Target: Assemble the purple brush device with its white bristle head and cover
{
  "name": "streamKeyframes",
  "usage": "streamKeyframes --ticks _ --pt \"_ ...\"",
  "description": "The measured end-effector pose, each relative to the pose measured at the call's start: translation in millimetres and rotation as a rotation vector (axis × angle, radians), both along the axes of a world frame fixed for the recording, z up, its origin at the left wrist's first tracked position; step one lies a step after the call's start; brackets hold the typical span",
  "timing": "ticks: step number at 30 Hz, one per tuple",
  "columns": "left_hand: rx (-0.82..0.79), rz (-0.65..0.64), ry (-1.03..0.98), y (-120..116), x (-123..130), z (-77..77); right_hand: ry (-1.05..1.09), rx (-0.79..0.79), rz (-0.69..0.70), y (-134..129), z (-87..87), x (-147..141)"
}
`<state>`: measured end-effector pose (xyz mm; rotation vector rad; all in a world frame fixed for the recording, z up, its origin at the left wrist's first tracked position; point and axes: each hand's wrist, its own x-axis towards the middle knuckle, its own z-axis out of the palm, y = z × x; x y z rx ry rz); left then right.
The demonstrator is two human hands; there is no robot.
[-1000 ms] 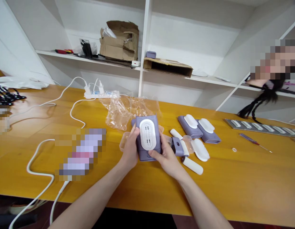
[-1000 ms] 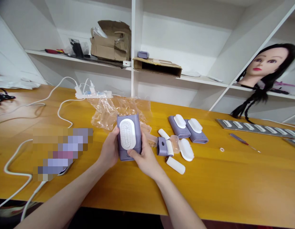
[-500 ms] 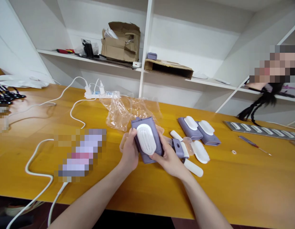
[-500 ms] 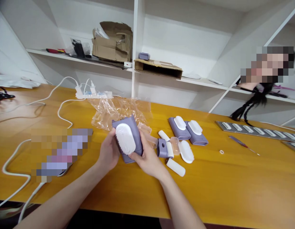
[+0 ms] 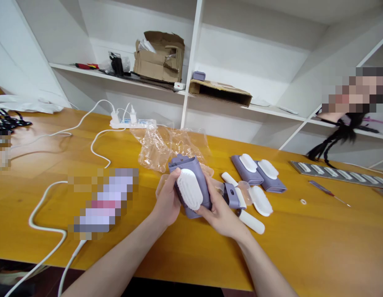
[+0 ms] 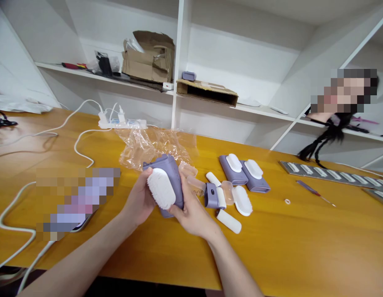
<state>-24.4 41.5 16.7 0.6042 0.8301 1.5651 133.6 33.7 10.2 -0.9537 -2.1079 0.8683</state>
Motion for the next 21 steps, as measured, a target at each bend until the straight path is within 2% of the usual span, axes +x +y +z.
streamKeyframes --ticks 2,4,7,8,10,11,13,16,21 --pt "-0.007 0.006 0.027 0.6 -2.1 2.9 0.006 0.004 0.006 1.1 7.6 3.3" --pt "0.094 0.08 0.113 1.3 -8.5 7.8 -0.014 0.0 -0.007 1.9 16.6 8.1" --pt "0.36 0.325 0.417 2.0 -23.7 16.0 -0.054 -0.021 -0.053 3.1 26.9 17.4" --pt "0.388 0.341 0.572 2.3 -28.4 18.0 -0.064 -0.025 -0.061 3.7 28.8 20.5" --pt "0.407 0.271 0.814 3.0 -34.7 20.0 -0.073 -0.017 -0.052 5.2 30.9 25.4" --pt "0.411 0.193 0.892 3.6 -36.1 20.2 -0.074 -0.01 -0.042 6.0 31.5 27.1" --pt "0.421 0.027 0.942 5.1 -36.8 19.5 -0.07 -0.006 -0.027 7.4 32.6 29.0" --pt "0.36 -0.146 0.883 7.9 -37.3 18.6 -0.023 -0.01 -0.061 9.4 34.1 29.4" --pt "0.04 -0.218 0.668 11.7 -39.5 15.3 0.117 -0.074 -0.272 15.7 27.6 28.4"
